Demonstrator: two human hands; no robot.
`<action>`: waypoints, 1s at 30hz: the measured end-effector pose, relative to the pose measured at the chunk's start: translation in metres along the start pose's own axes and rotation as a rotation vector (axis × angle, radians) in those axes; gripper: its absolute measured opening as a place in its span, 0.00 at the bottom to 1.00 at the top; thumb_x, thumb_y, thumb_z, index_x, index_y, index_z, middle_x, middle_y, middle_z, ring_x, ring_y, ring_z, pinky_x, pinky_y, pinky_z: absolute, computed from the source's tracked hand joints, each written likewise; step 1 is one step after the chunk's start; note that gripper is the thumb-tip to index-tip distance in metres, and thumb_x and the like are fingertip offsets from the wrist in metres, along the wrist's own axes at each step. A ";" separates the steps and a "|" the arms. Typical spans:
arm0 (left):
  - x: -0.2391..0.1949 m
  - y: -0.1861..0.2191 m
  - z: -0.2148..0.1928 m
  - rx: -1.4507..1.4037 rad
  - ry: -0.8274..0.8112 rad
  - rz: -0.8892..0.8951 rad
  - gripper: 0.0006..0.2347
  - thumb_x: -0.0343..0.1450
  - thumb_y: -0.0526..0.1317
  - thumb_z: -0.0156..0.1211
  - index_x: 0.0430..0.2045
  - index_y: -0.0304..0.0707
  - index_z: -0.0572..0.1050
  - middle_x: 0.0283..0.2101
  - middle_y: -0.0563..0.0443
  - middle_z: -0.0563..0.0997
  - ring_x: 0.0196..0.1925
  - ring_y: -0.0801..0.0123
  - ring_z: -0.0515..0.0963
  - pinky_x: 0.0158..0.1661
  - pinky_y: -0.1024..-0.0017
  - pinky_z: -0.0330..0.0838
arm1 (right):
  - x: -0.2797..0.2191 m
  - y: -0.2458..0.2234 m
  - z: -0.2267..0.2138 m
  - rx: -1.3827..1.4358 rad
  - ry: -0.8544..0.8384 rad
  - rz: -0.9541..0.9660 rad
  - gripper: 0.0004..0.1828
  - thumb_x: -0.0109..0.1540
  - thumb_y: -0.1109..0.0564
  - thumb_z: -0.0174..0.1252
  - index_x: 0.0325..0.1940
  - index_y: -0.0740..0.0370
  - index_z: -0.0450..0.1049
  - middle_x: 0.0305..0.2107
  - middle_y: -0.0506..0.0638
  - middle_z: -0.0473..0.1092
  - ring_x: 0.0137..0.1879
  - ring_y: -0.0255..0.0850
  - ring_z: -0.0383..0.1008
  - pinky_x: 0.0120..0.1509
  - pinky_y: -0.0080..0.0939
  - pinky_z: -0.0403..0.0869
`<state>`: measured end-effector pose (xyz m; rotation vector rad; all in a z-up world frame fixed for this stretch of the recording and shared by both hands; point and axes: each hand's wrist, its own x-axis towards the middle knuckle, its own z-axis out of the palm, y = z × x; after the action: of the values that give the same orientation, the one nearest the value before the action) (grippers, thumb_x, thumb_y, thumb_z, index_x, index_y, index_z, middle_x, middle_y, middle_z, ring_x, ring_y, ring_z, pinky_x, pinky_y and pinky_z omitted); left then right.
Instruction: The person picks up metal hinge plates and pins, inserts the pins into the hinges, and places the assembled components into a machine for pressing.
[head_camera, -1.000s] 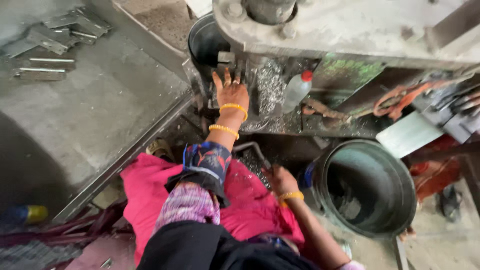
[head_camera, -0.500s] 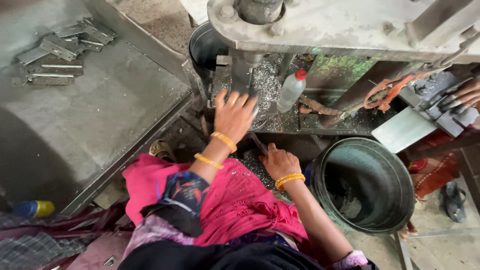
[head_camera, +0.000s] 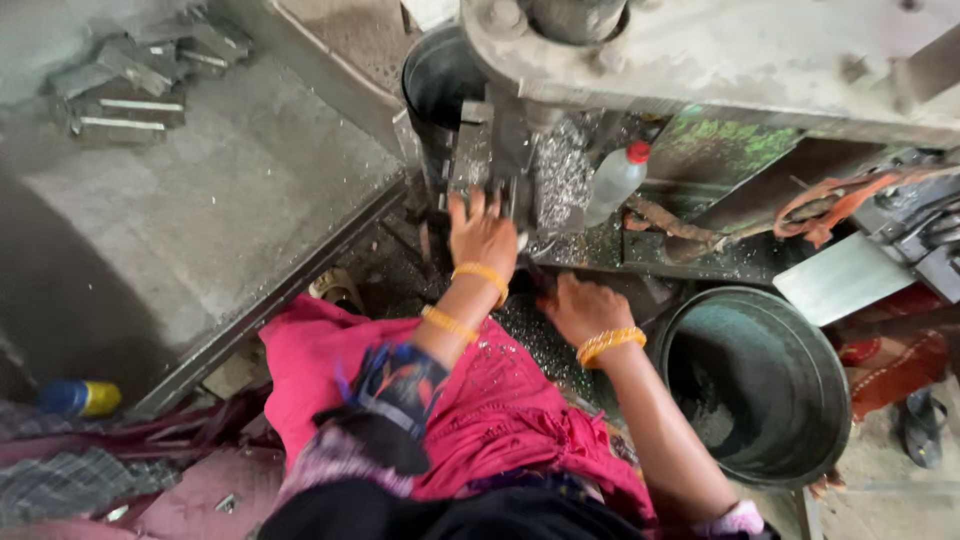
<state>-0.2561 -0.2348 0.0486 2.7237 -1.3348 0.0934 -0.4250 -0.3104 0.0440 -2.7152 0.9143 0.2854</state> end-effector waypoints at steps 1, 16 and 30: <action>0.010 0.006 -0.001 0.058 -0.028 -0.025 0.14 0.73 0.40 0.49 0.47 0.38 0.82 0.65 0.46 0.73 0.76 0.52 0.57 0.70 0.43 0.37 | 0.003 0.006 0.004 0.014 0.022 -0.014 0.25 0.64 0.36 0.55 0.50 0.60 0.69 0.39 0.63 0.78 0.49 0.63 0.78 0.51 0.63 0.74; 0.029 0.006 0.001 0.117 -0.001 -0.046 0.17 0.73 0.40 0.48 0.55 0.38 0.77 0.69 0.46 0.68 0.75 0.51 0.56 0.70 0.40 0.34 | 0.004 0.045 0.109 0.275 0.098 0.019 0.24 0.65 0.38 0.54 0.42 0.64 0.75 0.36 0.68 0.75 0.46 0.67 0.75 0.49 0.63 0.73; 0.027 0.004 0.009 0.287 0.114 0.002 0.15 0.74 0.40 0.48 0.46 0.38 0.83 0.62 0.44 0.77 0.72 0.54 0.63 0.70 0.39 0.33 | -0.013 0.033 0.104 0.323 0.101 0.105 0.25 0.64 0.36 0.52 0.42 0.61 0.74 0.36 0.66 0.76 0.46 0.65 0.76 0.50 0.63 0.73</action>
<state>-0.2428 -0.2599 0.0425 2.8926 -1.3881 0.4675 -0.4654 -0.2964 -0.0574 -2.4077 1.0332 0.0163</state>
